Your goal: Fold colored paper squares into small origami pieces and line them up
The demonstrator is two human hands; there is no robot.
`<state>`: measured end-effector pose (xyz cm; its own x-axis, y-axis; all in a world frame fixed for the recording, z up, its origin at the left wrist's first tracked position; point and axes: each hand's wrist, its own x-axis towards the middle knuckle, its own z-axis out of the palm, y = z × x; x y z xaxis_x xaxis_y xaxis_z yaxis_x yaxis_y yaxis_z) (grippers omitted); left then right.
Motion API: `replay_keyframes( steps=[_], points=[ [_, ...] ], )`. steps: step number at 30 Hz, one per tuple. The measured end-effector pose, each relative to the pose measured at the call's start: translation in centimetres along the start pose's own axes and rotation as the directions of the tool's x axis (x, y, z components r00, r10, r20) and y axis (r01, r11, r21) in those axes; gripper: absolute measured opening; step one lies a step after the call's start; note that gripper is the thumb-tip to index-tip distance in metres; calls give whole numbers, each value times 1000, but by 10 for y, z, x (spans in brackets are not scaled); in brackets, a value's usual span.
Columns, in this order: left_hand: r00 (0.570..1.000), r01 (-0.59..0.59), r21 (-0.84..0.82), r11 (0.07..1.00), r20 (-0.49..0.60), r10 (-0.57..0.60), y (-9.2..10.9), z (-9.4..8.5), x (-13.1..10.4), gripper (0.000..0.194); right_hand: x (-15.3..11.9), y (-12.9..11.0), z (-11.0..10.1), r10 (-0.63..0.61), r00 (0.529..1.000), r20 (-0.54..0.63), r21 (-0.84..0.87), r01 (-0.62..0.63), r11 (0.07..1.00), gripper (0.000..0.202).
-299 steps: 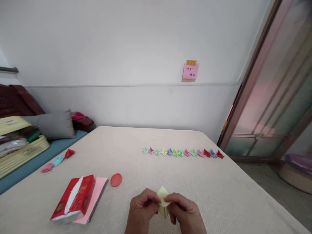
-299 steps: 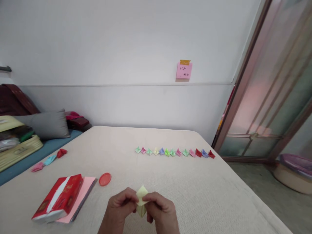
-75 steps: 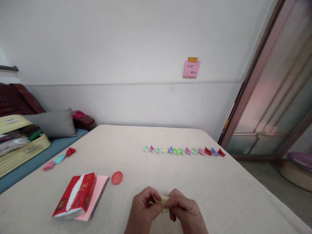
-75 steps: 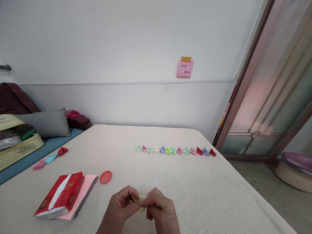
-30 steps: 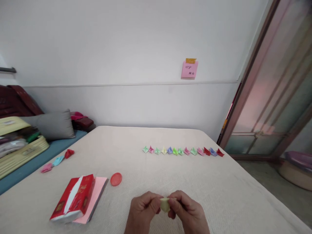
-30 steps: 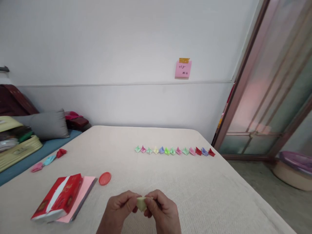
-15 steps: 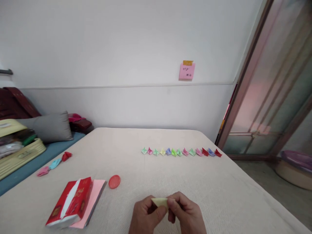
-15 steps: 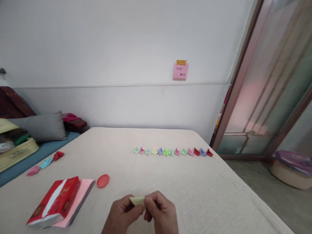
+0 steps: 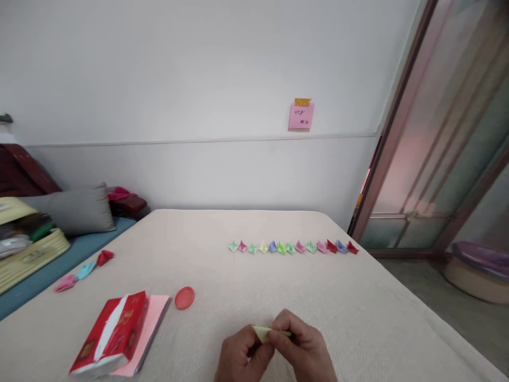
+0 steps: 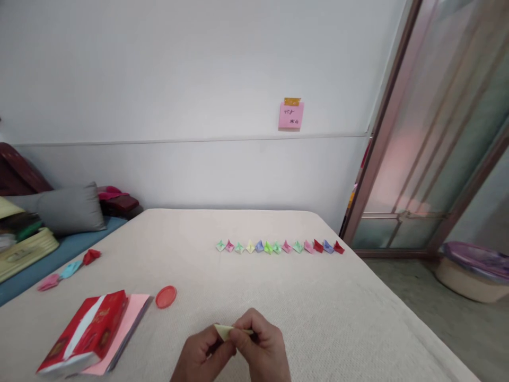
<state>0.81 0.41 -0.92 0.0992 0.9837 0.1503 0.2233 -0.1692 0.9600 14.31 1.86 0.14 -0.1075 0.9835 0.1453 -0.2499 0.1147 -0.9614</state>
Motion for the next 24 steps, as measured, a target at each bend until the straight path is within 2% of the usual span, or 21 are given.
replay_keyframes(
  steps=[3,5,7,9,11,13,17,20,24],
  points=[
    [999,-41,2,999,-4,41,-2,-1,0,39,-2,-2,3,-13,1000,18,-20,13,1000,20],
    [995,-84,64,994,-52,88,-2,-4,-1,37,-4,-2,6,-111,993,-36,-128,105,986,8],
    [980,-126,179,976,-130,151,-3,-7,-3,34,-7,-1,7,-277,958,-75,-267,248,931,12],
    [948,-178,310,934,-200,247,-6,-8,-4,33,-9,0,7,-420,907,-14,-384,383,840,18],
    [914,-227,413,882,-222,339,-10,-8,-4,35,-9,0,5,-480,874,74,-464,456,759,21],
    [897,-257,484,837,-204,393,-12,-8,-5,36,-9,-1,3,-481,867,130,-530,471,705,21],
    [877,-322,565,760,-123,464,-11,-9,-4,36,-7,-2,1,-436,888,144,-619,425,661,17],
    [872,-348,621,703,-60,485,-8,-14,-2,33,-6,-1,3,-443,885,142,-646,421,636,15],
    [812,-425,728,538,44,581,-5,-20,1,33,-6,0,4,-461,873,161,-699,430,571,15]
  ],
)
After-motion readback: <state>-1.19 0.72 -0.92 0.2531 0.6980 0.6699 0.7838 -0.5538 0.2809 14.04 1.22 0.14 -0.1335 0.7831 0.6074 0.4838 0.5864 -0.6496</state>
